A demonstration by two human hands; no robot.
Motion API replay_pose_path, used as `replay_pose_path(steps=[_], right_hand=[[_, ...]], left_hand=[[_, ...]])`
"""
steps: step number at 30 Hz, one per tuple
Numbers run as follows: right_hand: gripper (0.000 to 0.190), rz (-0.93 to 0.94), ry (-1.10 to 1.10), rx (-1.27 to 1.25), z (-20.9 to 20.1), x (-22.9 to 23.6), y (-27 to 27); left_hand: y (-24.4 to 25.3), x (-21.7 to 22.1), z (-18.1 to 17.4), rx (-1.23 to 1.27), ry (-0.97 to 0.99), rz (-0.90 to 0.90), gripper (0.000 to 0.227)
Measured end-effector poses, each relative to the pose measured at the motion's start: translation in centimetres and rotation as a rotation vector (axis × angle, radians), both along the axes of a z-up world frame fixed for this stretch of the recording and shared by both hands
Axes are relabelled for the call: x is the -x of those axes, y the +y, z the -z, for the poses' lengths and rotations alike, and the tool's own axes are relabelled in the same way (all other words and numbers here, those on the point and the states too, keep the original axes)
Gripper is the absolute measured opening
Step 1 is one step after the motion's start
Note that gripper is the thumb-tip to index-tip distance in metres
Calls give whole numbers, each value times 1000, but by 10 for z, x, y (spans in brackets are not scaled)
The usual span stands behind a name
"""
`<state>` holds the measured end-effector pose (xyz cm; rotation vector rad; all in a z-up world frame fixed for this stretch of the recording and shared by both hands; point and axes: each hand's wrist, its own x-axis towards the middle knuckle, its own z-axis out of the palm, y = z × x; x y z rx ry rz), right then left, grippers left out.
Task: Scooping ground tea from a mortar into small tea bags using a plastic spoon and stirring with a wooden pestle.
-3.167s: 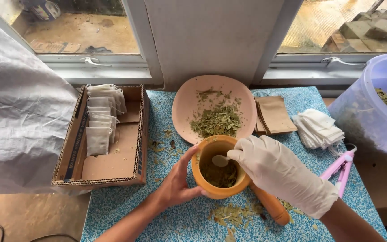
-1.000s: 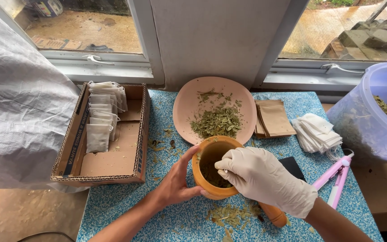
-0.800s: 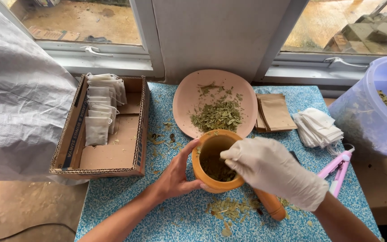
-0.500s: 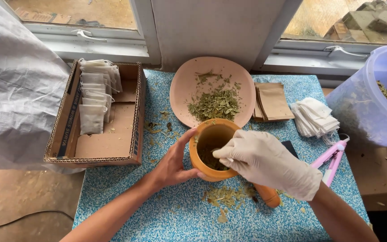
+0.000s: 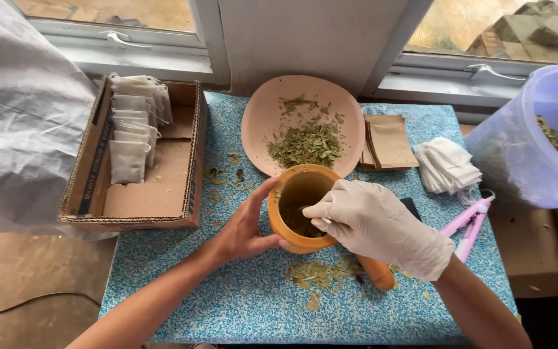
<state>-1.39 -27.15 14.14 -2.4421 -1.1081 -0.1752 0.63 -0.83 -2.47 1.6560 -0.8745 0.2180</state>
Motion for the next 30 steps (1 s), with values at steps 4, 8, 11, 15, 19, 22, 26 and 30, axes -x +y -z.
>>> replay_pose_path(steps=[4,8,11,15,19,22,26,30], right_hand=[[13,-43,-104,-36,-1,-5,3],[16,-31,-86,-20,3,-1,-1],[17,-38,-95,-23,6,-3,-1],[18,-34,-89,-6,11,2,-6],[9,-38,-118,-2,10,-5,-4],[7,-34,-99,12,10,2,-3],[9,-1,-128,38,1,-5,-1],[17,45,-71,59,-9,-7,-4]], left_hand=[[0,-9,-6,67,-56,30,113],[-2,0,0,11,-16,3,114],[-2,-1,-1,13,-10,3,116],[-4,4,2,56,-28,33,113],[-5,-7,-2,69,-45,29,111],[0,2,2,30,-44,21,113],[1,-7,-1,10,-55,7,115],[-3,-3,12,54,-20,18,119]])
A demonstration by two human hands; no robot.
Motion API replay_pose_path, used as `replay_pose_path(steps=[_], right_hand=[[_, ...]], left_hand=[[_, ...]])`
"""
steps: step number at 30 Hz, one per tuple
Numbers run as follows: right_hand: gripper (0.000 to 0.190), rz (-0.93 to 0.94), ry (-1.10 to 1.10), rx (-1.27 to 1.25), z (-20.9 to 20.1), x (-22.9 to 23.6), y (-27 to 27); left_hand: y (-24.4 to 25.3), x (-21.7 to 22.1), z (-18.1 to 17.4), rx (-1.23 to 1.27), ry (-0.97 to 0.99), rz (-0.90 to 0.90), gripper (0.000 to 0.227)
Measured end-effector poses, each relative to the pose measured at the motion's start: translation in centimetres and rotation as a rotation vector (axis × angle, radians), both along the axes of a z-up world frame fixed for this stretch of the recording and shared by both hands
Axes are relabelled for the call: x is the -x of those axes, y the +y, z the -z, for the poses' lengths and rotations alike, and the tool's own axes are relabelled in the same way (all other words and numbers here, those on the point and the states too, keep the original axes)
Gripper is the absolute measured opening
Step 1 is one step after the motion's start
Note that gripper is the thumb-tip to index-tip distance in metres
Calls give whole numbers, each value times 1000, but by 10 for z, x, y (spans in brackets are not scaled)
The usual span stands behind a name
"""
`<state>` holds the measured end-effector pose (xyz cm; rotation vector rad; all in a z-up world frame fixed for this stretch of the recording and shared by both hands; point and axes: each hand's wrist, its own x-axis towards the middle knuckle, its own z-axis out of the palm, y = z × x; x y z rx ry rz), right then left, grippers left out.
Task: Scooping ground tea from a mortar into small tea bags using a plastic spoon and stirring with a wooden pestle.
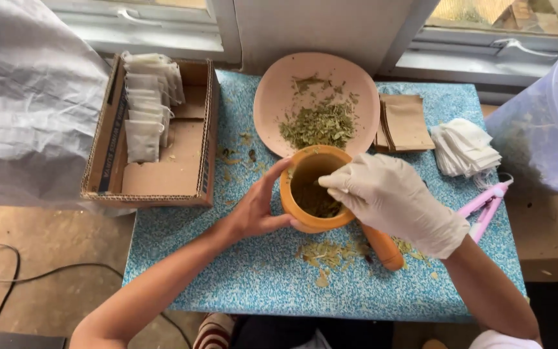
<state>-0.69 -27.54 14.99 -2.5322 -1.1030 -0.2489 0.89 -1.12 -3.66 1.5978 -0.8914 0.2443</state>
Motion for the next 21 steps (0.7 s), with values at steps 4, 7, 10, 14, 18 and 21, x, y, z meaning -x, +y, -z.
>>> replay_pose_path(steps=[4,7,10,14,18,21], right_hand=[[16,4,-89,39,3,4,4],[11,-63,-129,10,9,15,4],[14,-102,16,-70,-1,18,6],[16,2,-90,50,-2,12,4],[18,-33,-39,43,5,16,3],[9,-13,142,24,-2,25,6]], left_hand=[[1,0,-11,-42,-7,-28,118],[-1,4,-12,-34,2,-31,117],[-1,1,-14,-31,-14,-28,117],[-1,-2,-11,-35,-16,-31,118],[0,1,-5,-27,8,-11,118],[6,15,-40,-51,-34,85,93]])
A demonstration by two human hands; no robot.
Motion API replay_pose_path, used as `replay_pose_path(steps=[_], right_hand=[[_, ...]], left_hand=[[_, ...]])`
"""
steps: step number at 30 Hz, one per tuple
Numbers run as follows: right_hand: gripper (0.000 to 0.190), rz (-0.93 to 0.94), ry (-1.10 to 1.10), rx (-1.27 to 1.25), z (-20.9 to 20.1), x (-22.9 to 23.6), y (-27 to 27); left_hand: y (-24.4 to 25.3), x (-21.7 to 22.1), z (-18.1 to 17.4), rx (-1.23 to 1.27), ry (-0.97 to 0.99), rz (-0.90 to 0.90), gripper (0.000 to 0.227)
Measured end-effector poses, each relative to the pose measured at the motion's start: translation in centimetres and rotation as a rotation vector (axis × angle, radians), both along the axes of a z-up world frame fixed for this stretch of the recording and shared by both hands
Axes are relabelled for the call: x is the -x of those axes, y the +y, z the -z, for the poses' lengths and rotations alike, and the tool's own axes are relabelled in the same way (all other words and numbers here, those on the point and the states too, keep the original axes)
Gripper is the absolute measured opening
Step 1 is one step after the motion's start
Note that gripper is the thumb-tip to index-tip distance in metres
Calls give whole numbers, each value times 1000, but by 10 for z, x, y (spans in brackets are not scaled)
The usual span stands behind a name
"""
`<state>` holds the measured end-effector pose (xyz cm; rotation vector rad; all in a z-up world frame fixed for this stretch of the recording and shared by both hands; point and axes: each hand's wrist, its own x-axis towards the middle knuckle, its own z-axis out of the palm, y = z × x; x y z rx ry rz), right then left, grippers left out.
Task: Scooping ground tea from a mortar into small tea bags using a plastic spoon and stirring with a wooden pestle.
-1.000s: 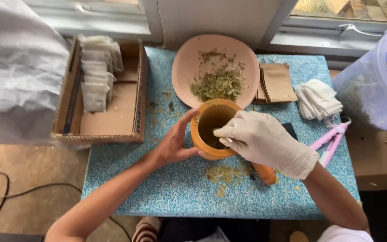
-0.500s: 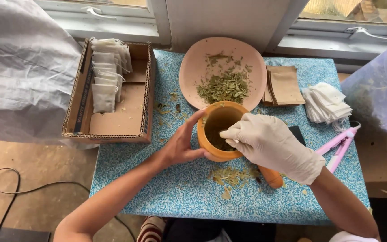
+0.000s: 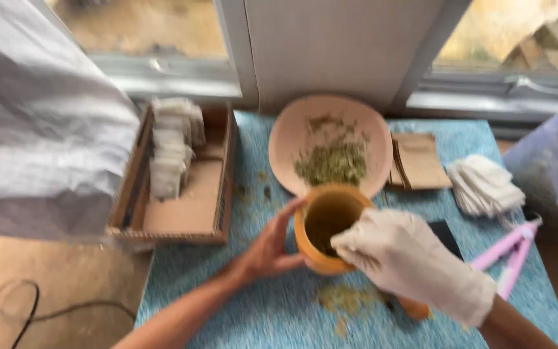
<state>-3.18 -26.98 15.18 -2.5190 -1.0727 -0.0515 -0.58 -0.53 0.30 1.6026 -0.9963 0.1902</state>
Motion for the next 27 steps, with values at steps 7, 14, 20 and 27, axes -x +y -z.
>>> replay_pose_path(steps=[7,14,20,27], right_hand=[[23,94,-351,121,6,-9,1],[10,-45,-159,-25,-1,-5,0],[16,60,-340,36,6,-5,0],[11,-62,-199,-35,2,2,4]], left_hand=[[2,-7,5,-94,-36,-60,88],[2,-6,2,-61,-13,-20,92],[3,-7,9,-71,-31,-32,94],[5,-7,12,-89,-16,-36,92]])
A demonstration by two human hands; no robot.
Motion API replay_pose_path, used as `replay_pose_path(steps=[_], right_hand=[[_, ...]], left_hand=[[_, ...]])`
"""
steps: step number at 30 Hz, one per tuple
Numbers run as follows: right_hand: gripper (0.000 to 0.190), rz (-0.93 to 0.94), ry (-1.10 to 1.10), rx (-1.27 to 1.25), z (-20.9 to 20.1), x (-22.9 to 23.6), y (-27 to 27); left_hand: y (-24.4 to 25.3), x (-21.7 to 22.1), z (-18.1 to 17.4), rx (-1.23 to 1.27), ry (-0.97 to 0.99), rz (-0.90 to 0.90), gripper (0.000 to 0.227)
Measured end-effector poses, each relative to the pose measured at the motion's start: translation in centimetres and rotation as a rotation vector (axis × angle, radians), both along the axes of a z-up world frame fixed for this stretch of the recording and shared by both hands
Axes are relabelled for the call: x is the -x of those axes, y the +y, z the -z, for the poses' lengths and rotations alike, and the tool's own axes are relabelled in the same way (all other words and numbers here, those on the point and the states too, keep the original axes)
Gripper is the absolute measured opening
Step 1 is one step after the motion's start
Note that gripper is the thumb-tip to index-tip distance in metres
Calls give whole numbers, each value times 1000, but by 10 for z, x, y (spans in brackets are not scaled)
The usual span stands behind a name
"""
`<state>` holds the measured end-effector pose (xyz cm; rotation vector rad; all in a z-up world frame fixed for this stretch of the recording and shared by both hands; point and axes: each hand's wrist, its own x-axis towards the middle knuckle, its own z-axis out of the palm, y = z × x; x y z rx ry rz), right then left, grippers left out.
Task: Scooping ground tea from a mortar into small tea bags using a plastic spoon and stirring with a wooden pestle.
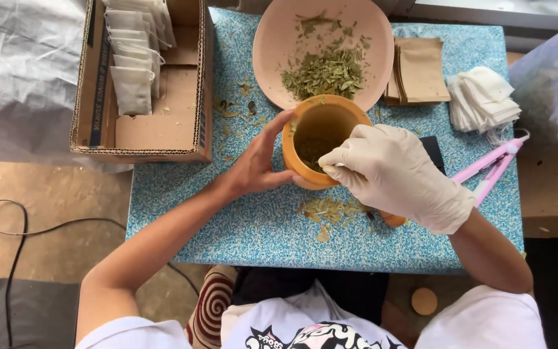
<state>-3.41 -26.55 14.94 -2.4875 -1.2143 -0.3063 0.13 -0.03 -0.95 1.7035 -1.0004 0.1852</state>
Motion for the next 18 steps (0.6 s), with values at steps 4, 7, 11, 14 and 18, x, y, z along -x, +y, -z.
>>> replay_pose_path(steps=[4,7,11,14,18], right_hand=[[9,-14,-22,-60,1,-5,-2],[16,26,42,-26,-4,-11,4],[12,106,56,-17,7,-12,2],[13,113,57,-11,11,-11,2],[13,90,34,-19,19,-14,-2]], left_hand=[[-4,4,4,4,-38,2,93],[-2,1,-11,35,5,21,92],[-7,1,-7,52,-61,-3,87],[-5,3,-10,52,-60,1,86],[-10,2,-17,84,-61,14,84]])
